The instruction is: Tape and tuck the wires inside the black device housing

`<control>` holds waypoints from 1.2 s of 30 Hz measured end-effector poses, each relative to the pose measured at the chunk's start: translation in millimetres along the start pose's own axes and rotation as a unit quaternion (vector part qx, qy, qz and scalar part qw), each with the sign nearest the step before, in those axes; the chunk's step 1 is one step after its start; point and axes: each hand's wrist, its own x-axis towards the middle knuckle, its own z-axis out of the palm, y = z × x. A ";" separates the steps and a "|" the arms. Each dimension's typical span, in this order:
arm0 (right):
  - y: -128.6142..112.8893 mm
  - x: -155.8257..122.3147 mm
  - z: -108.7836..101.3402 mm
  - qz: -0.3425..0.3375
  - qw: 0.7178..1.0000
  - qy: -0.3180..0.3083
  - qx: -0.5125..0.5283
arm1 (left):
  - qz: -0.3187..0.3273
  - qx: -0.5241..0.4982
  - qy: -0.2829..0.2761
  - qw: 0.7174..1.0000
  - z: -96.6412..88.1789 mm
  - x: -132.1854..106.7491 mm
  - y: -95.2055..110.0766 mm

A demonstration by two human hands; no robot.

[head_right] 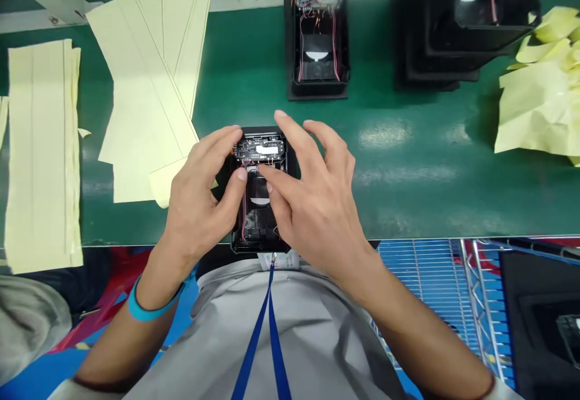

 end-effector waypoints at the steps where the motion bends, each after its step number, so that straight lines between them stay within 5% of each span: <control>1: -0.8 -0.6 1.7 -0.007 1.000 0.004 -0.002 | 0.001 -0.008 0.004 1.000 0.4 -1.5 -0.2; 18: -20.0 -3.1 4.1 -0.006 1.000 -0.011 -0.028 | 0.017 -0.023 0.058 0.998 15.6 -9.8 -0.1; 36: -23.4 -6.6 7.5 0.055 0.994 -0.054 0.083 | -0.037 -0.029 0.057 0.997 15.6 -7.3 7.5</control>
